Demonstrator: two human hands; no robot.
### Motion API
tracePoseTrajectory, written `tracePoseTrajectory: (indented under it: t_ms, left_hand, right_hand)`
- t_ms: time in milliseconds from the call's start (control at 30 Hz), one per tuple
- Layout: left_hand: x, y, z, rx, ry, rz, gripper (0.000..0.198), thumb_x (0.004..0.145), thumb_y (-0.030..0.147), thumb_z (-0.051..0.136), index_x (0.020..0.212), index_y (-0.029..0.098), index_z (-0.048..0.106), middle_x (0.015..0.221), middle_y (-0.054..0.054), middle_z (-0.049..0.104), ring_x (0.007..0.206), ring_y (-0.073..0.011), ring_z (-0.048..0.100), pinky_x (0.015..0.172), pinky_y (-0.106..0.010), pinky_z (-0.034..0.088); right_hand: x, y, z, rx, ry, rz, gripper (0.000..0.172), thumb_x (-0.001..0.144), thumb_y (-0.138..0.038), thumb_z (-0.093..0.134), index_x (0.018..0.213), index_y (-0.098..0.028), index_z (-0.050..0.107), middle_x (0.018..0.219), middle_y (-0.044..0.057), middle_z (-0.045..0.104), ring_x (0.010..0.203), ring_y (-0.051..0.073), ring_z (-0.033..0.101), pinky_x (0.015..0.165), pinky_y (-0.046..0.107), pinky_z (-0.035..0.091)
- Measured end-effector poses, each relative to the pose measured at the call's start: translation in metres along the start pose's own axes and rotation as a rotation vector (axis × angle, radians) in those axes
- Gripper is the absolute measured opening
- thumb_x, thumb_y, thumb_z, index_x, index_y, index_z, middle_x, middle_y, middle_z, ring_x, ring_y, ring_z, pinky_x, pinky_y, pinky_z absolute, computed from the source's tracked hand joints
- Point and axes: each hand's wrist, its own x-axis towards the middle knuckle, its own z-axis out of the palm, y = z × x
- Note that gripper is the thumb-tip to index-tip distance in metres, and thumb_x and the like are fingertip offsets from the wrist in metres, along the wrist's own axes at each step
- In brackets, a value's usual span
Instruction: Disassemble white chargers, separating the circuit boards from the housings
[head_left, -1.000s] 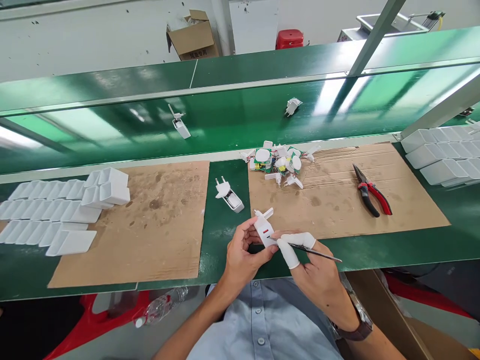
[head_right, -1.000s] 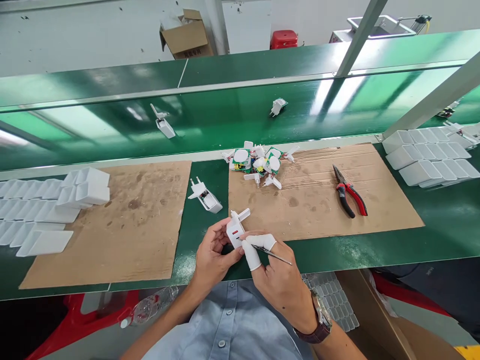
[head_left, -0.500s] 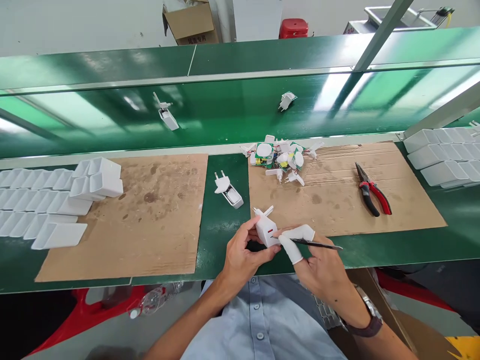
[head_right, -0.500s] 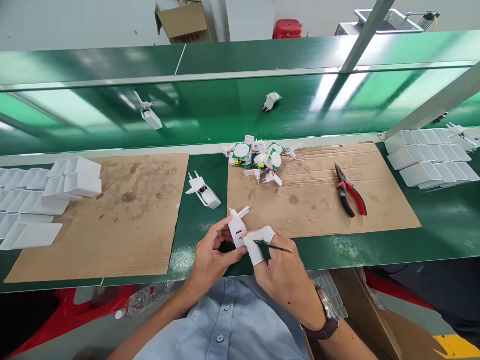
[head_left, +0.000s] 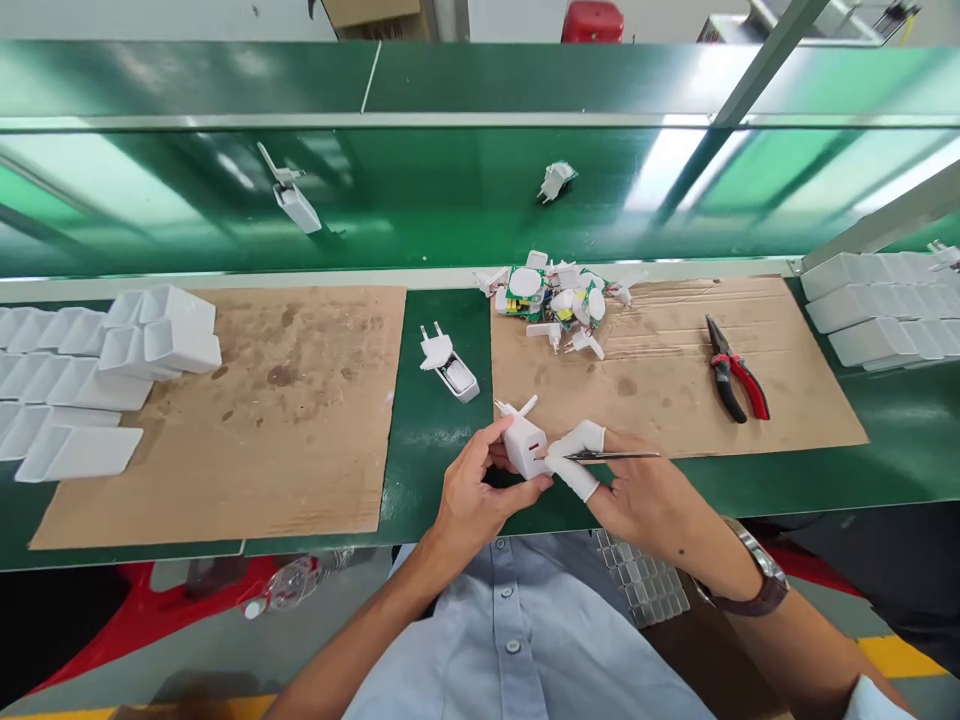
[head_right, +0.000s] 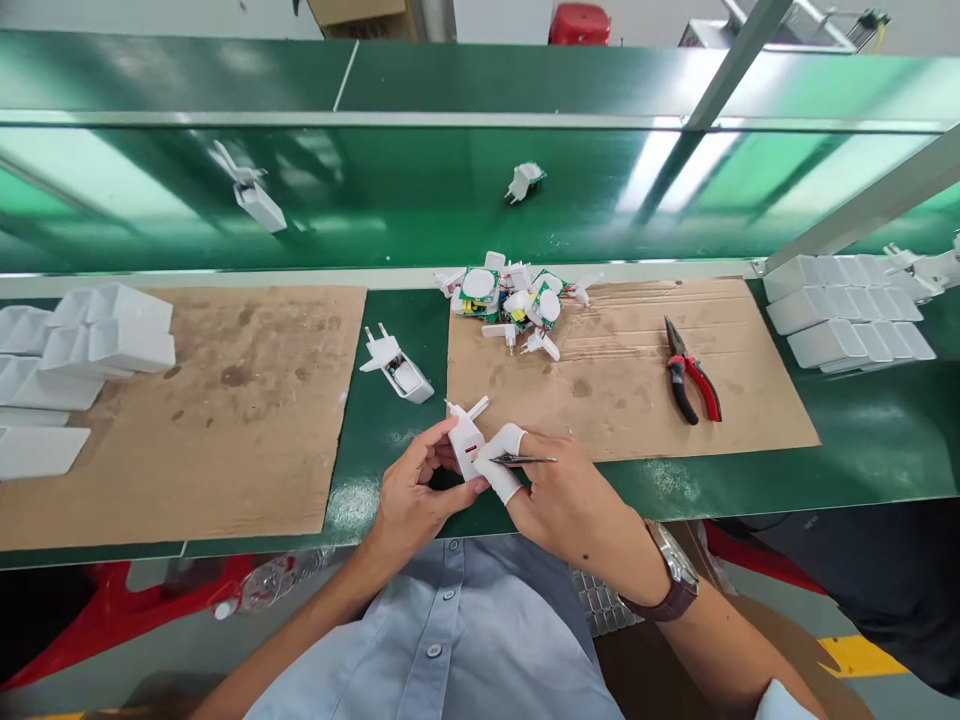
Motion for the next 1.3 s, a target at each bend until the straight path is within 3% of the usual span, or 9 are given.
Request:
tracePoseTrajectory:
  t_ms: [133,267,600,867,1300]
  left_hand:
    - [0.002,0.002,0.000,-0.128,0.012,-0.001,0.072,0.067,0.030,0.093,0.132,0.022,0.062,0.107,-0.007,0.076,0.087,-0.0198,0.073,0.084,-0.034,0.061]
    - [0.004,0.002,0.000,-0.199,0.016,-0.001,0.072,0.066,0.029,0.094,0.131,0.022,0.062,0.112,-0.008,0.075,0.091,-0.0200,0.073,0.083,-0.033,0.061]
    - [0.005,-0.001,-0.001,-0.234,0.031,0.043,0.070,0.068,0.028,0.093,0.131,0.022,0.062,0.117,-0.010,0.075,0.097,-0.0205,0.073,0.083,-0.031,0.061]
    - [0.004,-0.001,-0.001,-0.226,0.036,0.027,0.069,0.068,0.029,0.093,0.131,0.022,0.063,0.117,-0.010,0.075,0.100,-0.0224,0.073,0.086,-0.033,0.061]
    - [0.004,0.001,-0.001,-0.274,0.024,0.025,0.067,0.069,0.033,0.093,0.129,0.021,0.064,0.116,-0.011,0.076,0.099,-0.0230,0.075,0.087,-0.035,0.062]
  right_hand:
    - [-0.016,0.002,0.012,0.164,0.226,0.124,0.016,0.097,-0.020,0.062,0.106,-0.028,0.073,0.100,0.003,0.080,0.094,0.022,0.076,0.086,0.035,0.063]
    - [-0.033,0.001,0.021,0.354,0.477,0.197,0.015,0.095,-0.022,0.070,0.108,-0.028,0.073,0.107,0.004,0.081,0.103,0.024,0.077,0.092,0.036,0.065]
    - [-0.040,-0.007,0.026,0.595,0.472,0.253,0.027,0.095,-0.020,0.071,0.120,-0.029,0.071,0.112,0.004,0.081,0.094,0.023,0.081,0.087,0.033,0.069]
    - [-0.042,0.000,0.037,0.344,0.414,0.025,0.035,0.097,-0.010,0.063,0.123,-0.031,0.068,0.123,0.005,0.077,0.116,0.024,0.074,0.103,0.044,0.062]
    - [-0.030,-0.008,0.049,0.228,0.449,-0.082,0.037,0.095,-0.005,0.060,0.125,-0.027,0.064,0.123,0.008,0.076,0.118,0.024,0.073,0.099,0.041,0.064]
